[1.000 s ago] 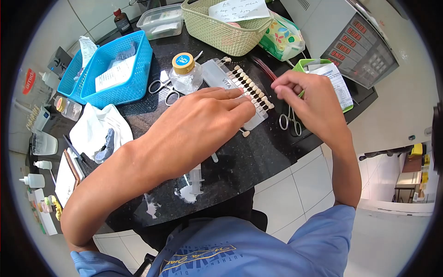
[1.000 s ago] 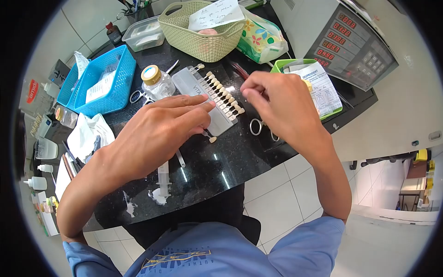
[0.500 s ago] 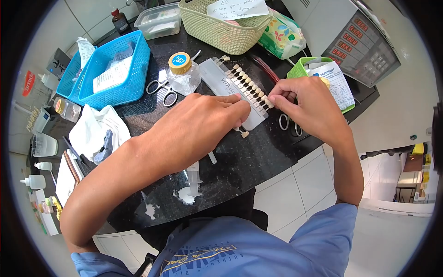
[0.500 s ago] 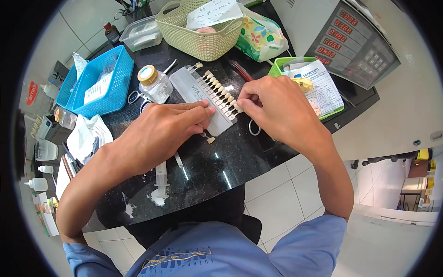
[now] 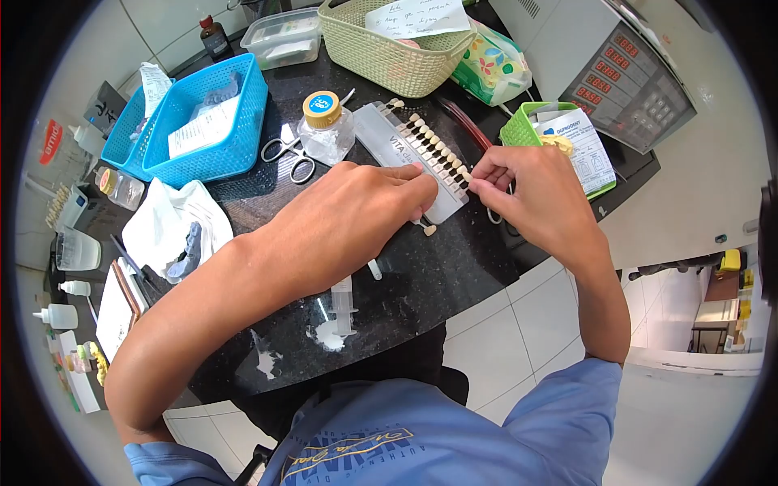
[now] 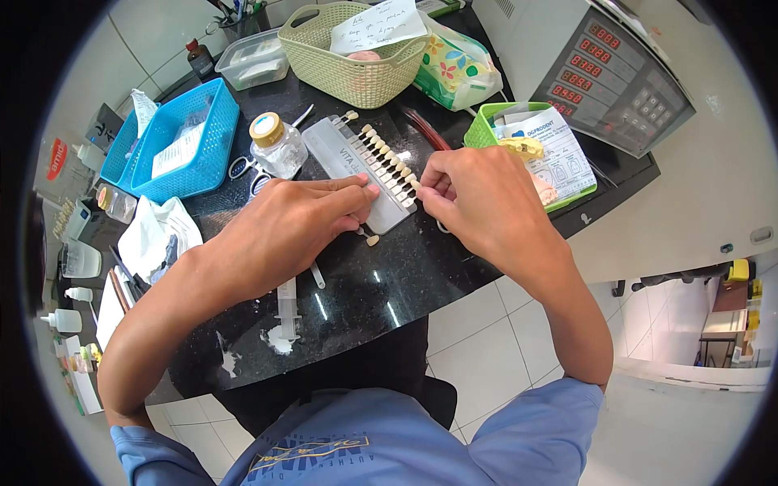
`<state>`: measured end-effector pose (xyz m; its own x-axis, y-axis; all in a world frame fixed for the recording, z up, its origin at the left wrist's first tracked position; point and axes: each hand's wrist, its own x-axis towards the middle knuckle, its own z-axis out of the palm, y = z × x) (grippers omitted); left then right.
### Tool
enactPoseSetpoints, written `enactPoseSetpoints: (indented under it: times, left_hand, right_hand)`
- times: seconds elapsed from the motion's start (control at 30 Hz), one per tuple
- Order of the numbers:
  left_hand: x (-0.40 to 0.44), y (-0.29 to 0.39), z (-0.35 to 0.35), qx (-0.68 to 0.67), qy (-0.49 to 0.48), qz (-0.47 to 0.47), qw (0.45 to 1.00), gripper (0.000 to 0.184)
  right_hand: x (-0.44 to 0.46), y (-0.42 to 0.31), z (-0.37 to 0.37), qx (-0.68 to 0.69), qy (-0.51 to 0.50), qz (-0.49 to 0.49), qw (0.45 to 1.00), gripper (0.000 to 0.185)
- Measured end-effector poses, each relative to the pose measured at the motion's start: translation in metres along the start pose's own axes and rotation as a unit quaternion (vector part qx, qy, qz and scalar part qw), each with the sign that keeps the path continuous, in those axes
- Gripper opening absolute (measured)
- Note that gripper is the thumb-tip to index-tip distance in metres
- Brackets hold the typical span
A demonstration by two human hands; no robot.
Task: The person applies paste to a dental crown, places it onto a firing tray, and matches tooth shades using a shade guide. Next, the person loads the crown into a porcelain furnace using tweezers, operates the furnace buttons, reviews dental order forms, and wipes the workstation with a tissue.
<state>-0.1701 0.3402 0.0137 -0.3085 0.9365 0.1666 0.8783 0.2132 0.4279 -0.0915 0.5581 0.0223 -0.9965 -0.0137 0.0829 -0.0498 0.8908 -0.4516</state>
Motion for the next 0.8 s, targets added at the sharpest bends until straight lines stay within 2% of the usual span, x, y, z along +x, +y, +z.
enactPoseSetpoints:
  times: [0.2,0.5,0.67,0.8]
  left_hand:
    - [-0.001,-0.001,0.005,0.009,0.020,0.010,1.000,0.020]
    - [-0.001,-0.003,0.011,-0.016,0.062,0.030,0.998,0.014]
    - [0.002,-0.003,0.014,-0.013,0.072,0.033,0.997,0.011]
    - [0.001,-0.002,0.014,0.006,0.072,0.030,0.997,0.009]
  right_hand:
    - [0.001,-0.005,0.005,0.006,0.025,0.037,0.999,0.012]
    - [0.005,-0.006,0.004,-0.050,0.043,-0.006,0.998,0.014]
    - [0.007,-0.009,0.007,-0.129,0.061,-0.015,0.990,0.011]
    - [0.008,-0.006,-0.003,-0.081,0.056,-0.031,0.995,0.012]
